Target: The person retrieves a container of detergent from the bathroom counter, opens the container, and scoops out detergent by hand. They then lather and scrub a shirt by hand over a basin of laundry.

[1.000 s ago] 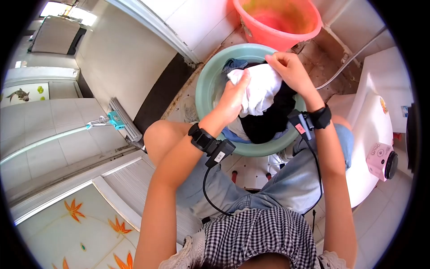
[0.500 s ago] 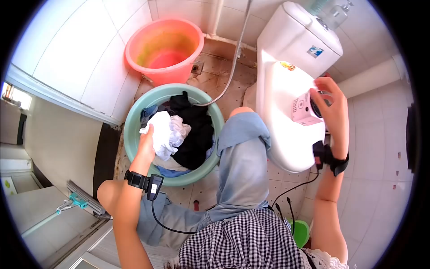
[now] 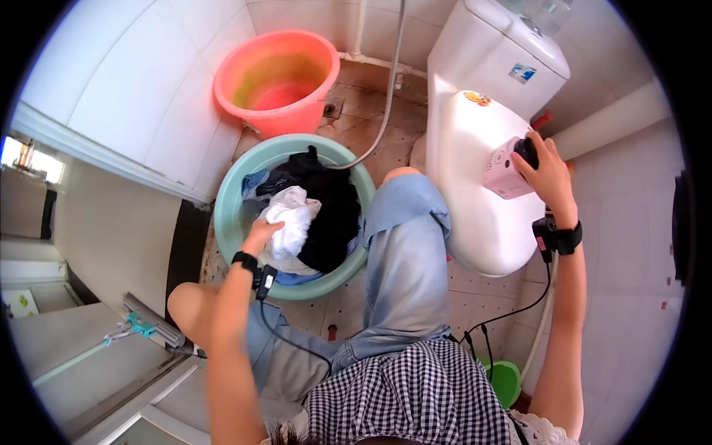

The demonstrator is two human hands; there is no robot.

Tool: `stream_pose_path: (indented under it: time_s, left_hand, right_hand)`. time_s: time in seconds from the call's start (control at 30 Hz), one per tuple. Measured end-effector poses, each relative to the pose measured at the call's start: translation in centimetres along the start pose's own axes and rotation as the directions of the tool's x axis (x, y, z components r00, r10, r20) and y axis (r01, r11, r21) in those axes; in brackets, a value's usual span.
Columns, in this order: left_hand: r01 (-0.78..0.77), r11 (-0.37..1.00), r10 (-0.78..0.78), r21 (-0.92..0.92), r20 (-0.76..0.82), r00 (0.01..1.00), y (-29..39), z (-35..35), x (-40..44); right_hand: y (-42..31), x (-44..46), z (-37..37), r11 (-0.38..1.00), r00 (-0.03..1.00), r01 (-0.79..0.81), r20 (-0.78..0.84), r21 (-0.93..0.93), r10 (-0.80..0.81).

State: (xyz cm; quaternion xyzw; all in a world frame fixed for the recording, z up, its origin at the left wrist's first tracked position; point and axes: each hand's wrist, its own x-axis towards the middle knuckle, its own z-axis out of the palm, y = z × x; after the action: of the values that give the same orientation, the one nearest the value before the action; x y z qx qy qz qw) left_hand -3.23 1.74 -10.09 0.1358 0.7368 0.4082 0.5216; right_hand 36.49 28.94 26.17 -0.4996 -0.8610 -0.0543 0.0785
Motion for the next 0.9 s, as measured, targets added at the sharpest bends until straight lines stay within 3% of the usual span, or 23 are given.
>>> stream_pose_path:
  time_s: [0.03, 0.07, 0.1, 0.17, 0.2, 0.3, 0.33, 0.4, 0.47, 0.53, 0.6, 0.67, 0.73, 0.8, 0.87, 0.9]
  left_hand:
    - [-0.070, 0.965, 0.128, 0.251, -0.224, 0.966, -1.4, -0.2, 0.9]
    - [-0.071, 0.863, 0.298, 0.500, -0.390, 0.871, -1.9, -0.2, 1.4]
    - [-0.077, 0.802, 0.450, 0.593, -0.513, 0.731, 1.6, 1.8, -1.2]
    - [-0.548, 0.689, 0.722, 0.475, -0.376, 0.581, 7.2, 5.2, -2.4]
    - [-0.687, 0.641, 0.765, 0.343, -0.365, 0.531, 11.9, 8.3, -5.1]
    - [-0.889, 0.408, 0.913, 0.210, -0.101, 0.395, 23.4, 17.1, -13.5]
    - [-0.938, 0.347, 0.938, -0.026, -0.006, 0.347, 24.5, 20.7, -13.5]
    - [-0.961, 0.265, 0.948, 0.073, 0.162, 0.274, 27.0, 26.2, -16.2]
    - [-0.962, 0.249, 0.890, 0.108, 0.366, 0.272, 28.0, 29.9, -16.7]
    - [-0.950, 0.305, 0.872, 0.070, 0.380, 0.308, 28.1, 32.0, -16.2]
    - [-0.911, 0.413, 0.848, -0.023, 0.374, 0.375, 28.0, 32.9, -15.4]
    - [-0.898, 0.432, 0.857, -0.082, 0.347, 0.380, 27.3, 32.8, -14.7]
    - [-0.899, 0.408, 0.866, -0.160, 0.380, 0.326, 26.9, 32.2, -13.6]
    - [-0.878, 0.434, 0.862, -0.204, 0.376, 0.339, 26.6, 32.4, -13.5]
    - [-0.865, 0.421, 0.873, -0.272, 0.382, 0.304, 26.8, 32.4, -13.3]
    - [-0.864, 0.424, 0.871, -0.272, 0.383, 0.307, 27.0, 32.3, -13.2]
  right_hand:
    - [0.0, 0.0, 0.4, 0.999, 1.000, -0.012, -0.024, -0.047, 0.011]
    - [-0.1, 0.0, 0.8, 0.995, 0.998, -0.030, -0.051, -0.093, 0.025]
    - [0.0, 0.0, 1.0, 0.992, 0.997, -0.014, -0.074, -0.128, 0.004]
    - [-0.4, -0.1, 0.9, 0.993, 0.998, -0.031, -0.054, -0.118, 0.025]
    - [-0.5, -0.2, 0.8, 0.991, 0.998, -0.055, -0.040, -0.126, 0.050]
    - [-1.2, -0.5, 0.8, 0.991, 0.999, -0.029, -0.046, -0.133, 0.023]
    - [-1.1, -0.7, 0.7, 0.990, 0.999, -0.020, -0.039, -0.138, 0.015]
    - [-0.6, -0.9, 0.9, 0.991, 0.989, 0.083, -0.110, -0.107, -0.095]
    - [-0.5, -1.3, 0.8, 0.992, 0.986, 0.117, -0.114, -0.057, -0.123]
    - [-0.8, -1.7, 0.3, 0.996, 0.995, 0.088, -0.050, -0.029, -0.089]
    - [-0.8, -2.1, 0.4, 0.990, 0.986, 0.136, -0.099, 0.021, -0.133]
    - [-0.5, -2.2, 0.6, 0.981, 0.978, 0.189, -0.099, 0.040, -0.184]
    - [-0.5, -1.9, 0.7, 0.968, 0.965, 0.244, -0.109, 0.063, -0.237]
    - [-0.4, -1.6, 0.4, 0.935, 0.936, 0.351, -0.040, 0.049, -0.349]
    - [0.2, -1.2, -0.1, 0.929, 0.934, 0.356, 0.008, 0.101, -0.358]
    - [0.6, -0.9, -0.6, 0.879, 0.887, 0.448, 0.046, 0.162, -0.460]
